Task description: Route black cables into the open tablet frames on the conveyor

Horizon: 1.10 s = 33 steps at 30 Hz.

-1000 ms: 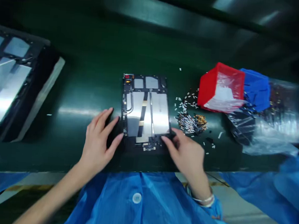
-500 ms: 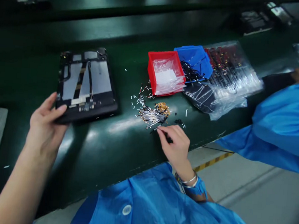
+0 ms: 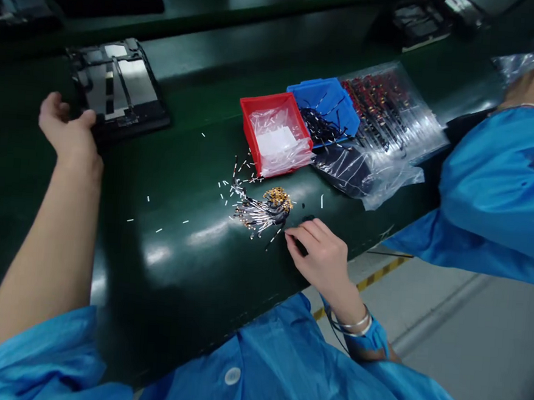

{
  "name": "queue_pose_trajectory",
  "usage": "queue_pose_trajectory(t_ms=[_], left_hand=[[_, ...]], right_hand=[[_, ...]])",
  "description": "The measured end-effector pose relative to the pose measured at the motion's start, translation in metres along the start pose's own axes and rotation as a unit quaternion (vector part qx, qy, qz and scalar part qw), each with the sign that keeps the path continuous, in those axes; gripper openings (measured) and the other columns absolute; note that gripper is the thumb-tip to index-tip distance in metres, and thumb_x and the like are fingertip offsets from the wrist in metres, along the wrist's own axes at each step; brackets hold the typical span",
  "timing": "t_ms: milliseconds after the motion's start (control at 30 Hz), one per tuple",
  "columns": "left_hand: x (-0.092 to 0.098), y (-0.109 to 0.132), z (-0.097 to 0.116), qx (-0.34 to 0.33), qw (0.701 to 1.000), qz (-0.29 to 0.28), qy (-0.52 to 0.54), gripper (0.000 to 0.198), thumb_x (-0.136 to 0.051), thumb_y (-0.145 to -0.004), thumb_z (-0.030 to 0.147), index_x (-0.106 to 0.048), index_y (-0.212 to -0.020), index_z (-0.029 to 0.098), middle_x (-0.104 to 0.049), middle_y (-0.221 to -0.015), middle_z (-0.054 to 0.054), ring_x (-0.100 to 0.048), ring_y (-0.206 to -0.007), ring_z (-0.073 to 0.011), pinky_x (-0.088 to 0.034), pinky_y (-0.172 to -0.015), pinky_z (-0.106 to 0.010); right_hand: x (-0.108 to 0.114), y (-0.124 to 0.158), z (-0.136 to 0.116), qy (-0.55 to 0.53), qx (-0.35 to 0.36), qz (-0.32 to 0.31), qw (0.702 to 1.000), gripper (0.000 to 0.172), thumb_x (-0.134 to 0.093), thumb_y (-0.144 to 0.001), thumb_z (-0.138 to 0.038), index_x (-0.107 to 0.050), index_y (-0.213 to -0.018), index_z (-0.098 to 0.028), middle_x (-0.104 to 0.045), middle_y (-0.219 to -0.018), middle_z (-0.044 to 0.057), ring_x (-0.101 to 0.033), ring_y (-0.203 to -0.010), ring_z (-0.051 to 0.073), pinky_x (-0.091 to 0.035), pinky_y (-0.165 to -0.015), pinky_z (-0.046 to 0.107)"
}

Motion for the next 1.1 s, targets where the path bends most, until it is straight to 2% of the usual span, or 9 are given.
queue_pose_trajectory(t_ms=[67, 100, 167, 267, 367, 567, 733, 867, 1100], left_hand=[[0.015, 0.026, 0.028, 0.093, 0.995, 0.042, -0.01, 0.053, -0.046, -0.091, 0.012, -0.017, -0.135, 0.007, -0.029, -0.141, 0.0, -0.027, -0.135, -0.0265, -0.022, -0.116, -0.06], [0.02, 0.043, 0.06, 0.076, 0.996, 0.04, -0.012, 0.052, -0.05, -0.09, 0.016, -0.025, -0.135, 0.007, -0.028, -0.143, 0.001, -0.026, -0.137, -0.0263, -0.023, -0.118, -0.055], [0.028, 0.087, 0.152, -0.075, 0.997, 0.023, 0.021, 0.047, -0.056, -0.088, 0.017, -0.039, -0.131, 0.011, -0.035, -0.144, 0.0, -0.03, -0.137, -0.0244, -0.027, -0.118, -0.048], [0.017, 0.175, 0.277, -0.314, 0.936, -0.135, 0.088, 0.036, -0.049, -0.092, 0.016, -0.047, -0.128, 0.014, -0.046, -0.142, -0.01, -0.039, -0.135, -0.0214, -0.038, -0.112, -0.041], [-0.001, 0.246, 0.333, -0.441, 0.861, -0.247, 0.063, 0.04, -0.042, -0.097, 0.024, -0.047, -0.135, 0.012, -0.047, -0.144, -0.01, -0.037, -0.138, -0.0216, -0.036, -0.112, -0.04], [-0.02, 0.267, 0.335, -0.437, 0.857, -0.272, 0.013, 0.051, -0.041, -0.097, 0.038, -0.047, -0.137, 0.007, -0.042, -0.146, -0.014, -0.036, -0.138, -0.026, -0.029, -0.114, -0.041], [-0.017, 0.265, 0.346, -0.437, 0.87, -0.228, 0.011, 0.047, -0.038, -0.098, 0.033, -0.05, -0.135, 0.006, -0.043, -0.146, -0.013, -0.039, -0.136, -0.0256, -0.028, -0.114, -0.041], [-0.024, 0.266, 0.353, -0.439, 0.871, -0.221, -0.001, 0.048, -0.036, -0.098, 0.032, -0.051, -0.134, 0.004, -0.045, -0.144, -0.014, -0.04, -0.135, -0.0265, -0.031, -0.111, -0.041], [-0.03, 0.264, 0.349, -0.414, 0.878, -0.241, 0.001, 0.048, -0.039, -0.097, 0.034, -0.056, -0.129, 0.001, -0.053, -0.135, -0.017, -0.048, -0.126, -0.0286, -0.036, -0.107, -0.04]], right_hand=[[0.008, 0.01, 0.001, -0.008, 0.008, 0.019, 1.0, 0.014, -0.056, -0.084, -0.009, -0.066, -0.076, -0.015, -0.064, -0.067, 0.003, -0.054, -0.064, 0.014, -0.045, -0.057, 0.027], [0.011, 0.016, 0.001, -0.013, 0.012, 0.034, 0.999, 0.012, -0.058, -0.083, -0.009, -0.067, -0.078, -0.014, -0.065, -0.067, 0.004, -0.053, -0.064, 0.014, -0.045, -0.057, 0.027], [0.012, 0.027, 0.001, -0.027, 0.026, 0.058, 0.998, 0.012, -0.059, -0.083, -0.008, -0.068, -0.082, -0.015, -0.067, -0.071, 0.005, -0.054, -0.064, 0.014, -0.046, -0.055, 0.026], [0.005, 0.041, -0.001, -0.048, 0.046, 0.057, 0.996, 0.017, -0.057, -0.085, -0.008, -0.07, -0.084, -0.018, -0.07, -0.077, 0.006, -0.057, -0.068, 0.015, -0.048, -0.056, 0.027], [-0.001, 0.046, 0.002, -0.082, 0.05, 0.038, 0.995, 0.017, -0.057, -0.084, -0.008, -0.071, -0.085, -0.017, -0.071, -0.081, 0.008, -0.059, -0.072, 0.016, -0.05, -0.06, 0.028], [0.008, 0.019, 0.049, -0.11, -0.064, 0.082, 0.988, 0.016, -0.057, -0.087, -0.017, -0.072, -0.083, -0.02, -0.07, -0.076, 0.004, -0.06, -0.071, 0.016, -0.051, -0.067, 0.031], [-0.017, -0.011, 0.084, -0.087, -0.076, 0.011, 0.993, 0.015, -0.059, -0.087, -0.021, -0.074, -0.087, -0.022, -0.068, -0.079, 0.004, -0.059, -0.079, 0.018, -0.049, -0.07, 0.032], [-0.024, -0.017, 0.091, -0.11, -0.065, 0.006, 0.992, 0.011, -0.063, -0.083, -0.019, -0.073, -0.078, -0.02, -0.066, -0.077, 0.003, -0.059, -0.078, 0.018, -0.048, -0.071, 0.032], [0.009, 0.011, 0.068, -0.071, -0.113, 0.004, 0.991, 0.012, -0.06, -0.085, -0.02, -0.065, -0.074, -0.02, -0.066, -0.075, 0.002, -0.058, -0.074, 0.016, -0.047, -0.063, 0.029]])
Point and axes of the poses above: each hand's wrist, its own y-axis away from the middle knuckle, its own x-axis out of the back of the hand, z = x × y, the point moved 8 cm from there along -y, towards the middle knuckle
